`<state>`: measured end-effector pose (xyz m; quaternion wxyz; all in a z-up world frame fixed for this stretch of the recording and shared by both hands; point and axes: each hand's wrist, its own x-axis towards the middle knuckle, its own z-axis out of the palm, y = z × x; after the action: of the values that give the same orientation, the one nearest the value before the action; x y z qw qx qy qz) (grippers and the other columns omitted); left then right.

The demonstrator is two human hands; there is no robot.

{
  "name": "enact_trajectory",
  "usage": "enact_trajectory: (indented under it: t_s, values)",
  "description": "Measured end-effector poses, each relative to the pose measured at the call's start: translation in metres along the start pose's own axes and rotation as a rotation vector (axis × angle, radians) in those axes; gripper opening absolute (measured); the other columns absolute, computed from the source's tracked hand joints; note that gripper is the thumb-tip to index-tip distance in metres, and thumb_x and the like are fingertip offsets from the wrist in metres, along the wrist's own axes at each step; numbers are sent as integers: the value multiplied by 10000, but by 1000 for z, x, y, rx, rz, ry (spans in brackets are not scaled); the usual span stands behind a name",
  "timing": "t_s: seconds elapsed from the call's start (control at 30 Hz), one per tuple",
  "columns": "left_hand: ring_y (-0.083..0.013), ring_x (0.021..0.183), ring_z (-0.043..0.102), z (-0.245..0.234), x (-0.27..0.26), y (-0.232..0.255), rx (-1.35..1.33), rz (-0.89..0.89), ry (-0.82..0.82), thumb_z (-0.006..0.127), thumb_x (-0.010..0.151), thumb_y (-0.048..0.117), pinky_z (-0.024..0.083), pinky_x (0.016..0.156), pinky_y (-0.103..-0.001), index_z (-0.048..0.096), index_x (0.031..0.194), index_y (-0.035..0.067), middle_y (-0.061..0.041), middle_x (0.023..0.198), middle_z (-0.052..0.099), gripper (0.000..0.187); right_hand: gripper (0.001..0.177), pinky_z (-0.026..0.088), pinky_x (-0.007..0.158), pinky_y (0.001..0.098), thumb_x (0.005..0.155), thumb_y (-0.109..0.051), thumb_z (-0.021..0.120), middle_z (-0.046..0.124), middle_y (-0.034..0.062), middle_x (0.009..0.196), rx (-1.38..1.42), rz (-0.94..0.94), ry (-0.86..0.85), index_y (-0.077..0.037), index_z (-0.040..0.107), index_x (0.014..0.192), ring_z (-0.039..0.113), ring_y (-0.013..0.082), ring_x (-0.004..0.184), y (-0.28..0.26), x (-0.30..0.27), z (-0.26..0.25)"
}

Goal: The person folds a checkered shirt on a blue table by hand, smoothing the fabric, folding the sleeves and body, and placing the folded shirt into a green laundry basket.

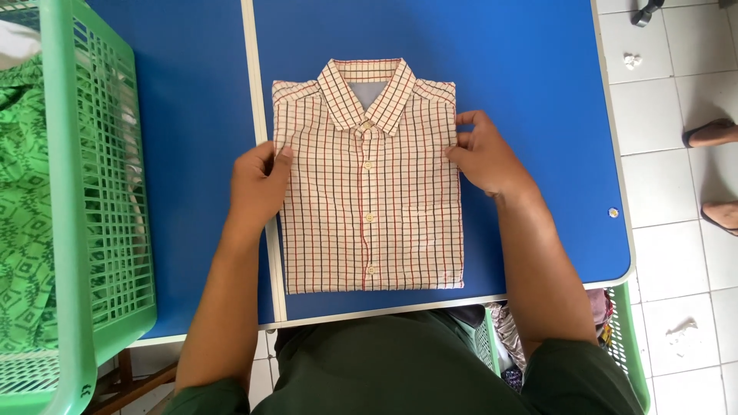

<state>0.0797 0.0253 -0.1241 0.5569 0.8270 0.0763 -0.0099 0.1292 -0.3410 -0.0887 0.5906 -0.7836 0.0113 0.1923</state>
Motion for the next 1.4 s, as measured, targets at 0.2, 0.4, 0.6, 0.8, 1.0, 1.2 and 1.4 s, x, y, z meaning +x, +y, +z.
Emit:
enact_trajectory:
  t_s: [0.2,0.4,0.6,0.8,1.0,1.2,1.4]
  values:
    - [-127,873,612,4,-7,28,-342,-65,-41,500,1032,-15,545,736,-298,437,1349,-46,-147,1117,668,324,506,631,768,456,867,73,587,692,293,1113,127,47,19,71,425,1347,729,332,954,20,14,1]
    - [-222,831,545,-2,-18,57,18,-21,28,635,987,33,517,687,-399,207,1560,-12,-277,1194,532,716,714,605,788,482,841,18,745,660,301,1102,60,16,50,100,332,1417,697,355,978,7,3,0]
    - [-388,954,699,5,-28,91,275,-10,78,717,983,99,583,719,-499,413,1487,-76,-332,1181,605,614,724,591,775,386,852,-95,756,735,151,988,-241,7,131,-37,369,1461,732,271,945,3,-4,-5]
    - [-320,810,707,0,-22,66,189,88,130,602,1052,63,586,604,-443,381,1480,-48,-256,1100,670,495,694,588,823,525,844,-45,749,680,289,1154,-215,-3,110,16,433,1459,708,415,1059,-3,-5,-3]
    - [-360,1183,593,13,-13,55,699,457,336,802,886,-18,586,870,-471,543,1408,4,-172,1310,457,584,742,544,880,635,750,30,808,446,247,1196,-714,-220,384,22,465,1408,539,563,1162,-7,-11,16]
    - [-484,1538,180,51,-15,40,776,544,86,630,1015,302,125,1233,-608,427,1559,-27,-262,1641,318,667,661,212,1178,636,1006,-164,669,321,314,1556,-900,-347,176,5,380,1576,261,491,1494,-33,-24,75]
    - [-454,1574,25,56,-20,31,835,425,-29,427,1095,508,-32,1249,-584,333,1623,14,-239,1710,178,729,790,-26,1247,587,1077,-560,367,96,256,1710,-1013,-234,-50,-40,196,1648,29,440,1578,-24,-21,76]
